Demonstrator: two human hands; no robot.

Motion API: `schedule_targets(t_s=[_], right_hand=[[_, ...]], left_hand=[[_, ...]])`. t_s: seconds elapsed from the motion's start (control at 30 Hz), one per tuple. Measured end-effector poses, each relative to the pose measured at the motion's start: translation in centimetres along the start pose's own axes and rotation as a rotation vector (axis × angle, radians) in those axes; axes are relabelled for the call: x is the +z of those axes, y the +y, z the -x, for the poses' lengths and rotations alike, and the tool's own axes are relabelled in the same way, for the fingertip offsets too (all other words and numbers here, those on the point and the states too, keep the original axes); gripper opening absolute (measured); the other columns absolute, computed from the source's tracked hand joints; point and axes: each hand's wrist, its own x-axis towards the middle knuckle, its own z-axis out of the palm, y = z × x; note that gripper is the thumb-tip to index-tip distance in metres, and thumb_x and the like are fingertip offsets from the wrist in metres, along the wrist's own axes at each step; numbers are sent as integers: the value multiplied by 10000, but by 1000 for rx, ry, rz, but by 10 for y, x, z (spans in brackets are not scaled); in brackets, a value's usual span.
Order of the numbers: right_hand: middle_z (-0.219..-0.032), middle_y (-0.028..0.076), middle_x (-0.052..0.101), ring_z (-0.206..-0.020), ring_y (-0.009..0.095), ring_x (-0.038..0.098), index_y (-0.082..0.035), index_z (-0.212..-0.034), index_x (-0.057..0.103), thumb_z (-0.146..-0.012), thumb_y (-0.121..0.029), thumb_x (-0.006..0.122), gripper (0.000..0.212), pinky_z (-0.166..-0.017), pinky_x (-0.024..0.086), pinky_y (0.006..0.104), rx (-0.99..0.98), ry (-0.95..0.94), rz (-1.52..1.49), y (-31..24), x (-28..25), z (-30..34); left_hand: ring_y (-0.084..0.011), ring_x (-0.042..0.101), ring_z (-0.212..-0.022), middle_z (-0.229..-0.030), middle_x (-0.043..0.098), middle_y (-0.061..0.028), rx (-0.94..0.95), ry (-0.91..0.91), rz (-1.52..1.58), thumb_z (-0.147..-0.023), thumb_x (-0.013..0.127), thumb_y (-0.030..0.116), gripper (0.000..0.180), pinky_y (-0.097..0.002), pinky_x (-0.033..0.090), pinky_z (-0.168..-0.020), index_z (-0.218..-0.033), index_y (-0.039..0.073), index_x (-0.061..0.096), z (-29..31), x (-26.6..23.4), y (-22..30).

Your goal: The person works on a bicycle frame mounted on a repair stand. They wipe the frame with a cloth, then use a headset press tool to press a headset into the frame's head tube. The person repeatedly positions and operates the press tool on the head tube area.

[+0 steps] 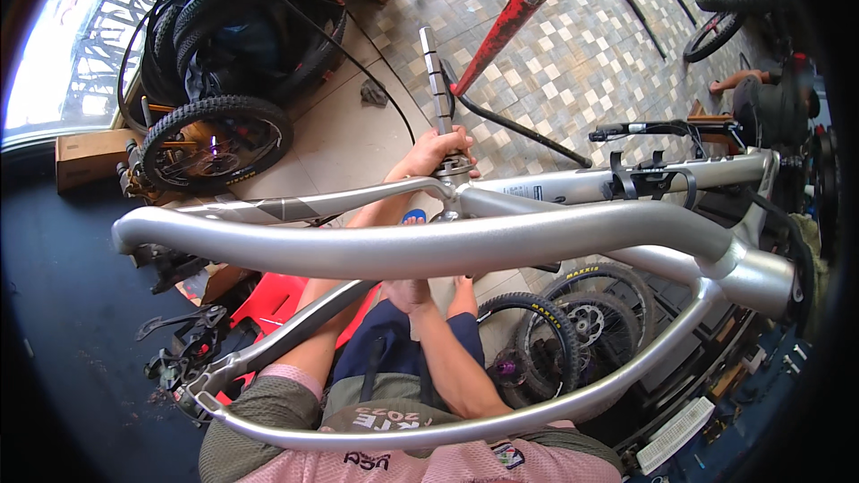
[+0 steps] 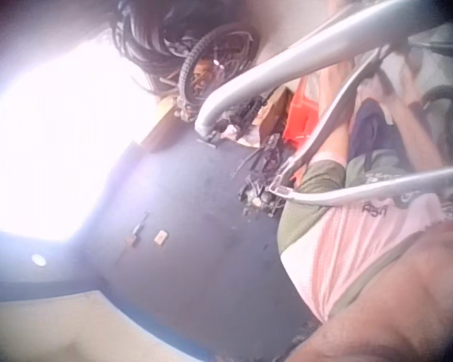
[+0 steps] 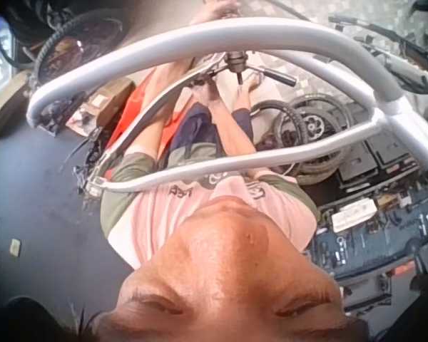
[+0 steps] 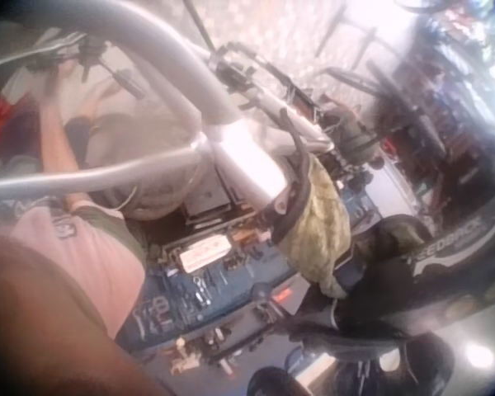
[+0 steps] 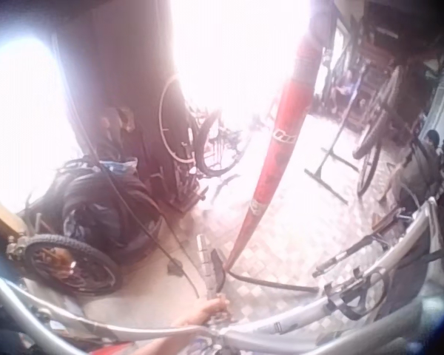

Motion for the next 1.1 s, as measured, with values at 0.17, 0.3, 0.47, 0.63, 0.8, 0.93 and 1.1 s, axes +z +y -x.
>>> schedule_targets(t_s=[0.17,0.3,0.47,0.63,0.8,0.93,1.1], right_hand=[[-852,69,732,-757,201,685,-24,-962,736,-923,-273,788,258,-813,547,351,82,127,1334,-129,5,102],[-1009,163,687,-1032,361,636,-31,-1068,709,-895,-209,735,249,-961,476,463,-680,524,2018,-233,49,130],[-1105,204,700,-1007,458,651,-10,-1129,724,-827,-266,808,405,-947,474,604,-945,592,2166,-234,-5,91],[-1065,182,711,-968,421,666,-26,-1101,738,-847,-291,810,374,-901,509,547,-910,617,2047,-180,-109,62],[-1050,161,716,-949,383,665,-40,-1092,739,-853,-261,794,330,-870,513,512,-825,448,1797,-139,-135,19],[-1037,144,720,-933,352,664,-51,-1084,740,-859,-236,782,295,-846,516,484,-736,408,1679,-140,-146,12],[-1022,123,725,-913,314,663,-64,-1075,742,-865,-206,766,255,-815,521,449,-592,367,1335,-98,-147,-5]], left_hand=[[-207,723,-753,-780,664,-85,34,-37,11,-934,679,143,145,-468,666,-829,-850,92,573,-3,-2,-4],[-190,724,-749,-780,664,-71,73,2,-16,-926,691,147,149,-468,665,-839,-849,97,574,8,-10,0],[-193,720,-745,-778,662,-78,43,-6,-19,-917,691,138,148,-480,662,-847,-854,84,569,-1,0,0],[-207,719,-745,-771,658,-94,62,7,-9,-910,685,137,154,-502,658,-858,-851,74,556,5,2,0],[-208,707,-744,-760,617,-80,82,20,38,-908,692,136,195,-511,671,-806,-796,85,541,6,5,0],[-197,688,-738,-769,568,-54,72,30,73,-900,714,130,251,-519,687,-760,-745,96,519,7,5,1],[-239,708,-729,-748,646,-122,86,33,99,-895,658,116,148,-612,645,-854,-812,72,544,7,3,-4]])
